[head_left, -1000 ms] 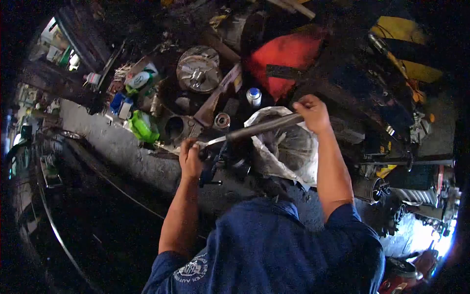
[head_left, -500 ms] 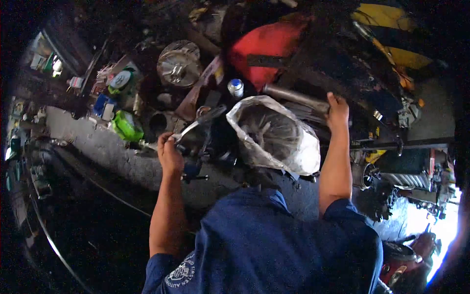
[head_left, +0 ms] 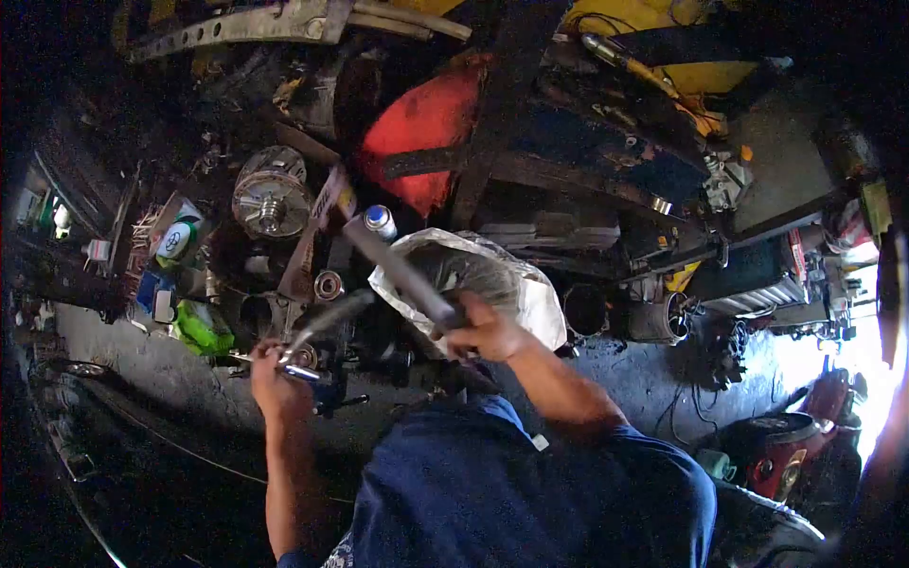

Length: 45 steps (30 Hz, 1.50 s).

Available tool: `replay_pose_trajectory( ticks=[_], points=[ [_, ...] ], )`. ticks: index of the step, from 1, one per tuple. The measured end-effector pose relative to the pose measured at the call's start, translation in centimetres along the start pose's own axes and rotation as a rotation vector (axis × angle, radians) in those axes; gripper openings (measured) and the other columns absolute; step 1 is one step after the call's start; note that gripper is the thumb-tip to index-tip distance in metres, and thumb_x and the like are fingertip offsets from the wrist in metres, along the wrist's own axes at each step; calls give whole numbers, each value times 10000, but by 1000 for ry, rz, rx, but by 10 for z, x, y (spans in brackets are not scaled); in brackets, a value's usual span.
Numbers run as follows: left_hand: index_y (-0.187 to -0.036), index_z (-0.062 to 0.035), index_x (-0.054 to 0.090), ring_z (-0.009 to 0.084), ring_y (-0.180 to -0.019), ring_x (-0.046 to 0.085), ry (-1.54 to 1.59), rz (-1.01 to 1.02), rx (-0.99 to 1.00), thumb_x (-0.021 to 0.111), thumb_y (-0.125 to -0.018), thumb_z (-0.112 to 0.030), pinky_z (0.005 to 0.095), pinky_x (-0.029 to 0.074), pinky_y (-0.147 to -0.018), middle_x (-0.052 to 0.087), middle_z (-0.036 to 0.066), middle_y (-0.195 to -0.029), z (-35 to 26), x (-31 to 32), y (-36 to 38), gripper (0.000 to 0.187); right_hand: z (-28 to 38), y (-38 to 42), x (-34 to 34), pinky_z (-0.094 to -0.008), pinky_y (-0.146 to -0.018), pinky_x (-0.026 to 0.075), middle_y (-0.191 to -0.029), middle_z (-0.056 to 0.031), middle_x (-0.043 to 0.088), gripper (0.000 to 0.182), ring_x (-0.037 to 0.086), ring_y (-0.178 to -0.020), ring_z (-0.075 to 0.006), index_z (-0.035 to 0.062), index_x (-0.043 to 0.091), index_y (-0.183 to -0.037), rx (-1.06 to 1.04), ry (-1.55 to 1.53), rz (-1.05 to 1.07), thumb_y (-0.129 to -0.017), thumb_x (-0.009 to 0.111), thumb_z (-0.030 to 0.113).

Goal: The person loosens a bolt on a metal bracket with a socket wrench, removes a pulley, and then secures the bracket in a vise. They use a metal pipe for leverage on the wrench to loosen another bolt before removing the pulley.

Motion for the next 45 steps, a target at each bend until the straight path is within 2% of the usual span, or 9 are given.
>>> replay_pose_trajectory(
  ticks=[4,11,23,25,26,29,37,38,45],
  points=[
    [-955,-38,515,209,-737,533,110,132,-4,479,-862,-110,333,475,-662,507,80,-858,15,33,19,123,33,-4,31,-330,-546,501,-1097,-146,558,622,616,-761,-216,36,371,-1317,-164,-300,41,-760,629,-67],
    [-944,-36,513,216,-697,539,106,37,-72,517,-844,-193,327,471,-656,515,92,-818,-31,28,43,186,136,37,-78,-334,-526,493,-936,-156,588,438,588,-695,-230,60,449,-1163,-710,-242,-667,-754,588,-12],
    [-969,-26,619,154,-804,547,-137,-260,176,543,-905,-206,290,439,-713,595,47,-866,-57,-69,47,206,289,-59,-216,-349,-633,418,-1026,-172,608,344,553,-755,-242,151,477,-1237,-425,-381,-776,-944,447,329],
    [-976,-13,634,136,-798,541,-499,-336,274,545,-899,-192,269,428,-711,606,42,-882,-73,-81,58,214,277,-71,-293,-367,-750,361,-1142,-102,583,459,538,-908,-242,152,448,-1312,-541,498,-673,-944,440,427],
    [-960,-8,633,121,-783,527,-439,-377,222,546,-895,-182,266,418,-696,597,30,-857,-82,-77,68,205,278,-63,-245,-370,-801,378,-1202,-124,569,549,547,-974,-253,138,407,-1362,-302,-56,-868,-934,440,480],
    [-942,-2,631,98,-755,501,-396,-382,136,548,-886,-163,258,396,-669,577,5,-811,-90,-102,84,189,271,-29,-240,-410,-837,477,-1147,-207,615,517,606,-942,-374,-6,589,-1158,-637,1053,-1551,-894,552,438],
    [-964,4,628,95,-736,501,-405,-179,-68,537,-867,-159,252,393,-661,571,-5,-803,-30,-162,51,210,104,-107,87,-406,-778,495,-937,-135,640,246,622,-875,-302,93,638,-952,-246,1241,-294,-864,616,321],
    [-987,5,628,116,-756,523,-400,-145,-68,535,-862,-164,268,420,-688,593,16,-838,-27,-162,48,230,89,-112,134,-422,-749,489,-912,-149,608,227,603,-851,-342,79,631,-937,-596,1259,71,-840,626,283],
    [-1013,12,605,152,-818,551,-478,-42,-22,524,-864,-153,289,444,-726,614,60,-868,-29,-152,41,236,37,-104,246,-390,-699,494,-895,-152,599,245,604,-823,-331,24,622,-962,-446,1190,496,-805,665,209]
  ],
)
Point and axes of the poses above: each hand's wrist, its own y-axis away from the middle knuckle, its own x-axis out of the palm, z = x × y, the point moved 4 cm from there along -y, towards the middle knuckle
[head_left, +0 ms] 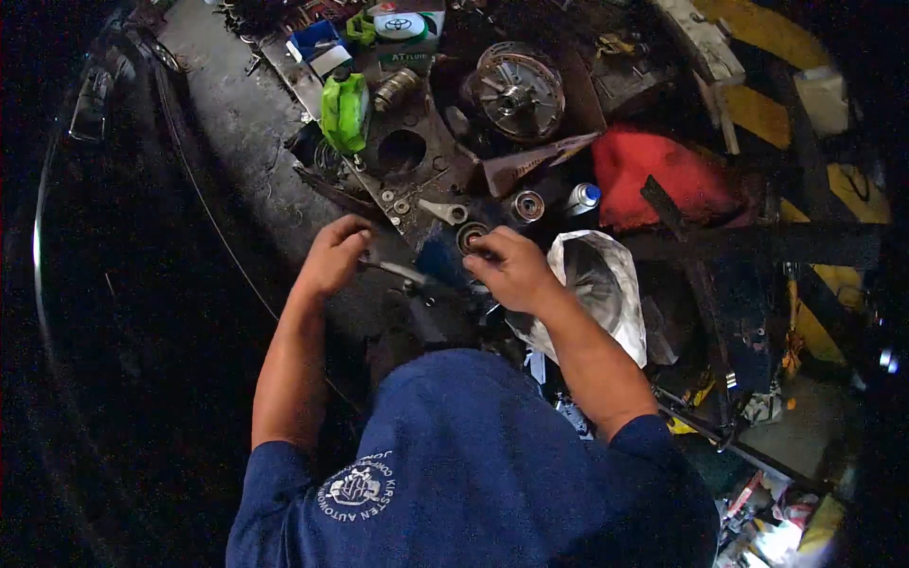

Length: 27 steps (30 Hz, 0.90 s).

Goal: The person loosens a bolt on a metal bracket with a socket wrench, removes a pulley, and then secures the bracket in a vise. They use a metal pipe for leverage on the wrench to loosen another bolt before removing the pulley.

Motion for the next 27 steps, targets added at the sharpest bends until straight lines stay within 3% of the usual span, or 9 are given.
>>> replay_pose_trajectory(
  ticks=[2,4,6,8,10,12,19,25,27],
  points=[
    [-1033,15,583,149,-852,558,86,81,94,536,-881,-149,294,454,-775,618,66,-898,-2,21,-2,229,10,-4,6,-319,-676,478,-897,-95,612,297,594,-762,-166,8,612,-1047,148,-320,126,-806,676,170],
    [-1056,20,577,161,-868,582,53,158,146,558,-894,-205,309,470,-781,624,109,-946,-13,50,-5,278,5,-3,17,-286,-707,478,-950,-100,616,430,579,-800,-122,3,544,-1179,220,-489,272,-803,674,166],
    [-1147,5,531,205,-923,601,46,225,199,584,-885,-234,333,473,-823,631,141,-1013,-45,73,0,359,29,0,4,-272,-745,484,-936,-107,613,482,588,-826,-133,-1,492,-1235,188,-277,449,-809,655,155],
    [-1220,-11,481,246,-952,605,161,374,273,587,-860,-193,352,468,-851,626,146,-1024,-48,89,-5,417,14,6,-1,-291,-742,489,-927,-112,622,480,598,-821,-149,-3,480,-1249,27,-196,223,-815,633,135],
    [-1236,-16,468,279,-981,605,53,383,467,587,-835,-155,364,466,-864,622,161,-1048,-40,90,-22,441,6,10,-25,-413,-810,498,-986,-218,648,482,641,-915,-346,7,497,-1236,352,-178,229,-809,635,183],
    [-1253,-21,456,312,-1009,606,-67,408,657,586,-810,-117,376,465,-876,618,177,-1072,-41,96,-31,472,-1,8,-36,-444,-810,493,-1003,-244,635,460,623,-926,-394,15,507,-1220,306,-16,178,-819,627,204],
    [-1275,-41,448,394,-990,590,-374,396,533,609,-754,-60,442,475,-844,630,205,-1041,-38,118,-49,546,0,-1,-36,-454,-831,474,-1035,-235,620,445,586,-971,-418,10,500,-1230,230,237,223,-829,615,167],
    [-1353,-103,411,388,-948,579,-493,402,557,634,-755,-108,436,473,-852,605,164,-1138,-35,125,-48,638,-4,5,-33,-481,-794,485,-991,-221,628,432,603,-913,-413,45,484,-1239,129,327,203,-841,593,173],
    [-1323,-46,415,391,-964,593,-479,309,700,600,-765,-67,456,434,-875,634,218,-1011,-41,122,-45,588,-2,7,-36,-503,-780,486,-945,-221,635,415,608,-875,-421,60,473,-1233,104,334,179,-850,578,182]
  ],
)
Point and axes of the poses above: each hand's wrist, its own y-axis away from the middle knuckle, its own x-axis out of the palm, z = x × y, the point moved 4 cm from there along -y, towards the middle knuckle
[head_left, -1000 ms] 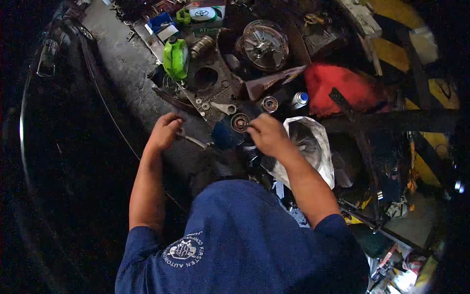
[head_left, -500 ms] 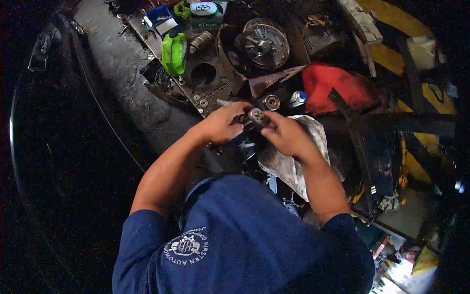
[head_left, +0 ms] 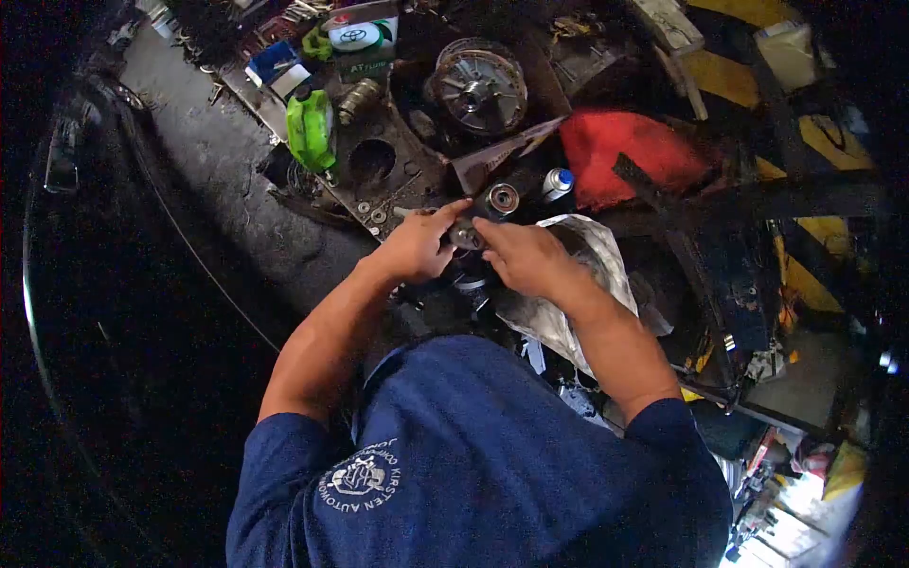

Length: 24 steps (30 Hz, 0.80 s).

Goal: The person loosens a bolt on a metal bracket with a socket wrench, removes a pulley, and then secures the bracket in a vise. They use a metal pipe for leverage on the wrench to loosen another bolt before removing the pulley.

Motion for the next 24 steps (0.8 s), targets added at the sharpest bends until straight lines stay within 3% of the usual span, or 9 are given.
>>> replay_pose_trajectory(
  ticks=[4,6,7,12,14,15,17,18,24],
  points=[
    [-1385,-100,363,444,-1020,539,23,152,-78,650,-753,-133,475,436,-892,606,182,-1123,2,3,1,695,-6,3,12,-495,-780,491,-982,-229,631,410,608,-888,-425,41,467,-1229,-31,-52,13,-862,565,195],
    [-1322,-56,425,336,-985,607,-1,143,-70,627,-764,-111,434,393,-907,640,180,-1052,2,6,-2,595,-3,2,10,-493,-783,490,-999,-235,628,408,606,-896,-430,36,465,-1227,-40,-146,-52,-868,560,205],
    [-1322,-56,425,336,-985,607,-2,146,-63,627,-764,-111,434,393,-907,640,180,-1052,2,7,-1,595,-3,1,13,-490,-793,485,-1003,-239,626,405,601,-913,-432,28,467,-1219,53,-212,28,-873,557,218],
    [-1352,-54,392,334,-998,597,-179,-66,-58,669,-738,-135,428,385,-927,635,167,-1056,4,11,5,678,-8,0,33,-487,-814,473,-972,-254,628,407,594,-943,-432,6,476,-1188,203,-447,123,-876,562,252],
    [-1370,-56,370,348,-1005,586,-105,-155,-5,672,-732,-125,435,396,-920,631,169,-1047,3,15,7,709,-10,-3,29,-391,-650,479,-761,-169,629,358,628,-701,-245,0,560,-1092,127,-450,-7,-890,578,296],
    [-1388,-58,348,362,-1013,575,-29,-243,46,676,-727,-115,442,407,-914,628,172,-1038,0,13,8,740,-11,-6,25,-391,-650,479,-761,-169,629,358,628,-701,-245,0,560,-1092,129,-449,-11,-890,578,296],
    [-1398,-58,332,371,-1015,568,42,-192,-31,672,-729,-102,443,424,-897,624,174,-1032,5,19,8,752,-19,-11,27,-395,-620,468,-728,-170,618,396,608,-655,-262,-16,594,-961,341,-499,186,-895,558,373],
    [-1408,-57,316,379,-1016,562,111,-142,-111,667,-731,-89,444,441,-881,621,177,-1027,9,23,9,764,-20,-13,28,-395,-620,468,-728,-170,618,396,608,-655,-262,-16,594,-961,343,-501,184,-895,558,373],
    [-1381,-60,354,376,-945,588,92,-154,-139,697,-734,-109,432,478,-809,627,172,-1009,1,19,12,733,-22,-24,29,-397,-605,466,-755,-168,630,466,614,-659,-276,-10,618,-872,258,-259,47,-899,527,446]
  ],
)
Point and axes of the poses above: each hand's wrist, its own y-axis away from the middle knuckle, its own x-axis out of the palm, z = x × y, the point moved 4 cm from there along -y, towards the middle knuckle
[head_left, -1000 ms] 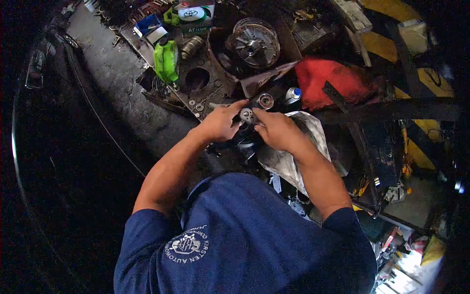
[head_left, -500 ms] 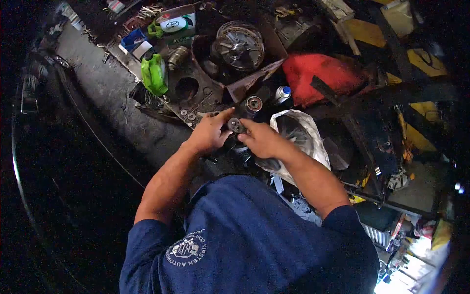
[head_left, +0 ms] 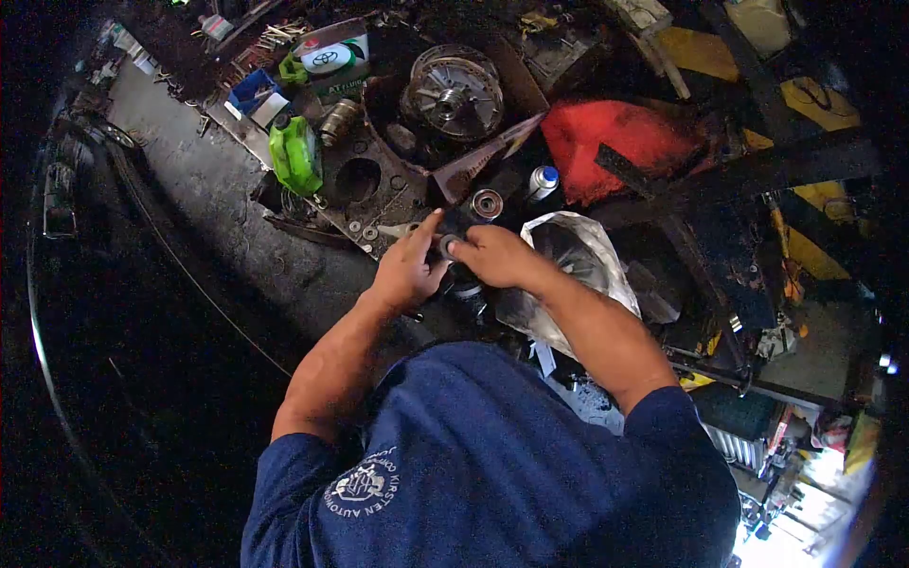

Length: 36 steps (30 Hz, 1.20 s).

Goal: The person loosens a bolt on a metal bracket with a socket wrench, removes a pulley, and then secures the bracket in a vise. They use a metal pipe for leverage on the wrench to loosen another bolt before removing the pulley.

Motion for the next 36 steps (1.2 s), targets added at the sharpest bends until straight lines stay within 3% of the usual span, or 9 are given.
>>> replay_pose_trajectory(
  ticks=[4,6,10,13,16,25,28,30,36],
  points=[
    [-1309,-74,461,370,-850,600,-32,-149,137,713,-730,-123,404,487,-756,631,162,-930,0,-1,-1,634,-8,5,-19,-336,-561,459,-714,-81,605,407,588,-647,-182,13,622,-882,53,-315,76,-900,541,411],
    [-1227,-84,548,351,-795,594,-246,-16,130,711,-731,-115,368,484,-713,616,151,-878,-7,2,-3,523,-12,8,-41,-241,-510,431,-695,2,559,316,538,-610,-91,47,606,-965,198,-592,95,-903,548,352],
    [-1189,-94,579,311,-900,578,-233,-80,269,692,-724,-79,424,448,-799,592,128,-1000,-3,13,2,479,-88,-26,-58,-241,-486,430,-745,-22,576,260,536,-587,-95,46,573,-1053,143,-580,-49,-851,599,209],
    [-1211,-103,567,280,-921,576,-268,-125,292,678,-737,-72,453,418,-854,591,110,-1033,-12,10,6,487,-140,-66,-61,-284,-576,482,-828,-68,615,320,580,-679,-134,20,569,-1096,176,-391,-239,-819,615,171],
    [-1254,-108,523,264,-935,582,-307,-69,226,638,-743,-35,440,412,-853,596,96,-1064,-8,9,8,528,-131,-92,-73,-391,-923,458,-1129,-238,604,527,590,-1042,-363,10,496,-1261,81,-26,-303,-786,637,187],
    [-1239,-120,526,278,-925,587,-377,-167,138,639,-751,-51,426,413,-828,621,61,-1026,-22,16,11,506,-151,-178,-25,-370,-885,471,-1090,-169,631,380,606,-1017,-314,17,583,-1130,-84,-56,-269,-800,660,192],
    [-1233,-117,530,280,-926,585,-344,-166,149,646,-748,-61,423,414,-820,616,66,-1038,-18,13,13,503,-142,-168,-34,-372,-877,473,-1074,-173,635,399,611,-1005,-312,15,583,-1123,-38,0,-370,-786,684,203],
    [-1230,-113,532,279,-930,584,-337,-163,156,649,-744,-64,422,415,-816,610,74,-1052,-16,12,13,502,-151,-170,-34,-402,-990,409,-1247,-203,541,561,508,-1170,-349,37,514,-1249,11,-11,-297,-774,704,266],
    [-1239,-103,522,286,-928,577,-379,-213,108,667,-724,-85,429,417,-805,603,95,-1023,-18,10,9,535,-154,-147,-35,-406,-950,439,-1174,-185,594,605,560,-1100,-343,45,494,-1267,105,-133,-206,-752,726,261]
  ],
)
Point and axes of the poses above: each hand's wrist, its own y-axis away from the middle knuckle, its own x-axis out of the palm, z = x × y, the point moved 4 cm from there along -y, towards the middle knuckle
